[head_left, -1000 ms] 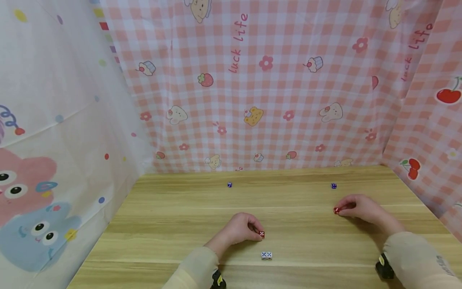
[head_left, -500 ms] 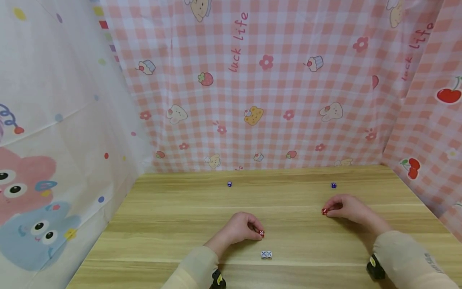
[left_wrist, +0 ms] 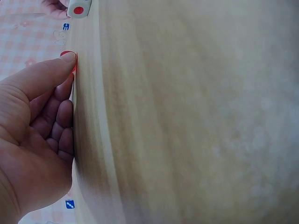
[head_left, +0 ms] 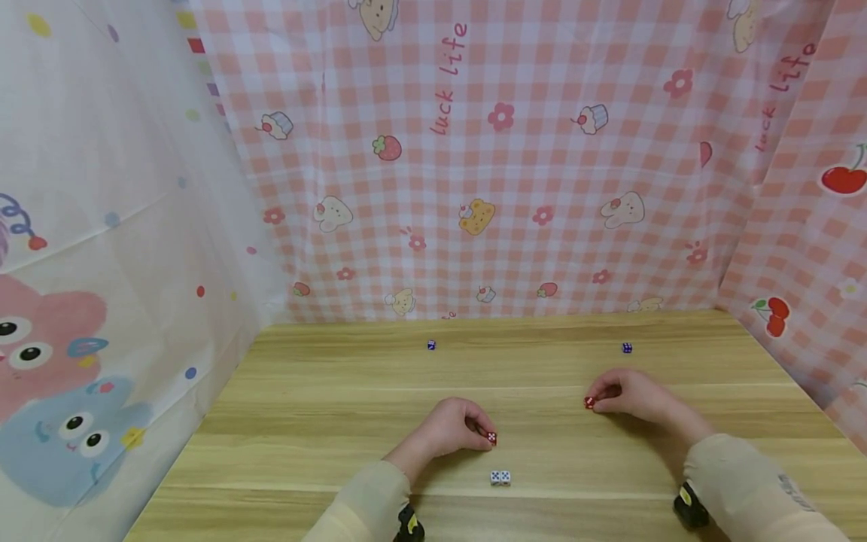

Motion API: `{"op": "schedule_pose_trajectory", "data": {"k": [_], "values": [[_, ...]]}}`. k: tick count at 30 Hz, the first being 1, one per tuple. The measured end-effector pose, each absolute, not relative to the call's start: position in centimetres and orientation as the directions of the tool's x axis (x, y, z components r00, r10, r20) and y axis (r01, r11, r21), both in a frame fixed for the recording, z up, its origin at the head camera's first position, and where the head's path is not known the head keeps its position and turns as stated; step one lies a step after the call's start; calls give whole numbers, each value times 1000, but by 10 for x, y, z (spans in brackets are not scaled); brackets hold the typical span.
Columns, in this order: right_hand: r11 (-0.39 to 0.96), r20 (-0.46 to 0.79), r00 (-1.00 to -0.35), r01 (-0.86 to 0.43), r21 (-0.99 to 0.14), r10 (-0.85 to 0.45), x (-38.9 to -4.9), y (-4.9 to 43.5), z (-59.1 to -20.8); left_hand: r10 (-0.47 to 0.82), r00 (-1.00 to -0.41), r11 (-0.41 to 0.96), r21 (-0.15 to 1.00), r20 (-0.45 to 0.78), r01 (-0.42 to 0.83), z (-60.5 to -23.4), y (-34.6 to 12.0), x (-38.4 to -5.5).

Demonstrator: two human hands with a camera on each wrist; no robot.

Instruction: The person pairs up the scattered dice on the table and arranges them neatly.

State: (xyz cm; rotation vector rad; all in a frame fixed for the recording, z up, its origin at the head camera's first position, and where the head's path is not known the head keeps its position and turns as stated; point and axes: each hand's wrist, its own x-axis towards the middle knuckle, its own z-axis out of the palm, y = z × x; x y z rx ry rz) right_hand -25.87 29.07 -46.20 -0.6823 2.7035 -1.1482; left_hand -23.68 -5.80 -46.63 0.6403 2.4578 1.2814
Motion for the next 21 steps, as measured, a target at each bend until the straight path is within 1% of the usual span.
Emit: {"op": "schedule_pose_trajectory", "data": {"k": [21], "values": [[539, 49, -859, -363, -760, -509, -254, 251, -462, 507, -860, 504, 827, -51, 248, -468, -58, -237]]}}
